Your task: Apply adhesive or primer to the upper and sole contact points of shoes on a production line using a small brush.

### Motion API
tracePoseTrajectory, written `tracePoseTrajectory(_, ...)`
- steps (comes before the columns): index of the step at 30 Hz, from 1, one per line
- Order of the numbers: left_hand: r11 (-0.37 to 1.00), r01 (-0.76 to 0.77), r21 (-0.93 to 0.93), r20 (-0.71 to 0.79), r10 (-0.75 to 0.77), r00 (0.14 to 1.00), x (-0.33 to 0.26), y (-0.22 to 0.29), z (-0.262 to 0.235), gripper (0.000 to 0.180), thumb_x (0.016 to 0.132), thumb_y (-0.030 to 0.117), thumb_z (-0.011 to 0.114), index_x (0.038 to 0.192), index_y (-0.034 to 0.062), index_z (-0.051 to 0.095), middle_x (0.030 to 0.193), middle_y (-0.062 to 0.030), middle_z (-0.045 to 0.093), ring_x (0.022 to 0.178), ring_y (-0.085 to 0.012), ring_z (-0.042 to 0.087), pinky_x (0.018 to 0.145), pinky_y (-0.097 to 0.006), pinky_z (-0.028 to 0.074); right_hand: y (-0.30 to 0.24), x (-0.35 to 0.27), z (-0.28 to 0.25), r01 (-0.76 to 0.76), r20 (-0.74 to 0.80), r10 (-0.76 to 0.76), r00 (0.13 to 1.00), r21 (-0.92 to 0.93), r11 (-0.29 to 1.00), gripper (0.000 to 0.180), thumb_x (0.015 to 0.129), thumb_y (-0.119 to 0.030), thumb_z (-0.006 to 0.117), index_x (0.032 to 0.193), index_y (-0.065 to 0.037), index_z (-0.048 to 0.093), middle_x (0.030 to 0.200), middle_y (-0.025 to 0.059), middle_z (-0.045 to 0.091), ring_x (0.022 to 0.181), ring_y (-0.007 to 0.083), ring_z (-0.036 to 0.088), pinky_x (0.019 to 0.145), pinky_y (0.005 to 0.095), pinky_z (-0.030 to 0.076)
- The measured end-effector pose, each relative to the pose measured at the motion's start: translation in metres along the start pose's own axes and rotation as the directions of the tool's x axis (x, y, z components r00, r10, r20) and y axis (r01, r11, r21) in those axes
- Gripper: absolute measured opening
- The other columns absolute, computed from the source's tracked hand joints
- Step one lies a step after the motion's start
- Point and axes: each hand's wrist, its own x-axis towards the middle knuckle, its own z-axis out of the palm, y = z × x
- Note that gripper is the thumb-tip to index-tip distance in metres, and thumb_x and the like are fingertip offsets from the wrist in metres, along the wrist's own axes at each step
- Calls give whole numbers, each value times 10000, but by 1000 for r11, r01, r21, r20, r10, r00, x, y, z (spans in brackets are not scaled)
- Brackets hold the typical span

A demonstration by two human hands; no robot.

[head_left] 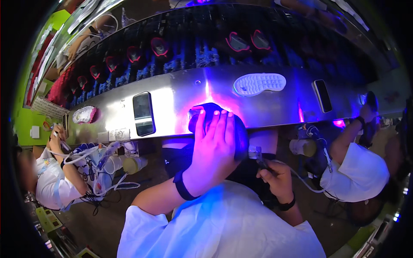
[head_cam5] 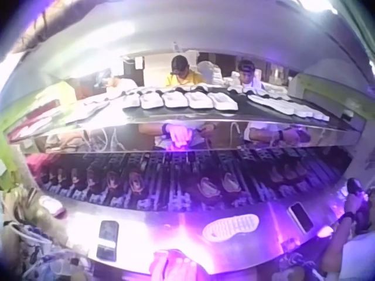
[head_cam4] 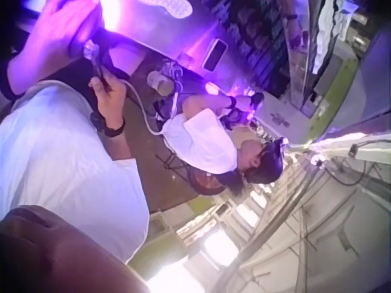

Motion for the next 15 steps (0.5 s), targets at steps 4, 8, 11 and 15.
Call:
tracePoseTrajectory(4, 998, 40, -43, 5, -40, 999, 26, -8, -3, 844, 736, 365, 838, 1349, -118, 517, 1322, -273, 626, 1280, -381, 612, 1216, -605, 261, -25, 17, 1, 172, -141, -237, 961, -364, 915, 295, 916, -123, 771, 1167, 24, 724, 872, 76, 713, 748, 133, 637, 706, 272, 502)
tracePoseTrajectory(8, 992, 42, -119, -50, -48, 998, 45, -22, -2, 886, 662, 388, 891, 1325, -94, 553, 1244, -255, 674, 1202, -371, 657, 1212, -595, 272, -71, 42, -9, 173, -98, -295, 950, -621, 764, 302, 873, -95, 787, 1153, 0, 729, 786, 111, 631, 674, 199, 605, 628, 305, 462)
tracePoseTrajectory(11, 981, 40, -188, -72, -54, 996, 56, -40, 0, 895, 629, 402, 917, 1319, -60, 581, 1211, -246, 691, 1178, -374, 669, 1209, -589, 281, -88, 62, -13, 214, -33, -343, 939, -725, 654, 310, 863, -85, 787, 1156, 0, 728, 760, 111, 606, 653, 197, 590, 600, 312, 441)
tracePoseTrajectory(15, 959, 56, -279, -70, -79, 994, 63, -63, -1, 884, 654, 415, 900, 1339, -38, 574, 1204, -244, 691, 1201, -383, 653, 1207, -598, 276, -90, 87, -1, 284, -4, -410, 912, -714, 639, 334, 850, -80, 785, 1176, -24, 736, 816, 108, 658, 682, 207, 623, 631, 298, 476)
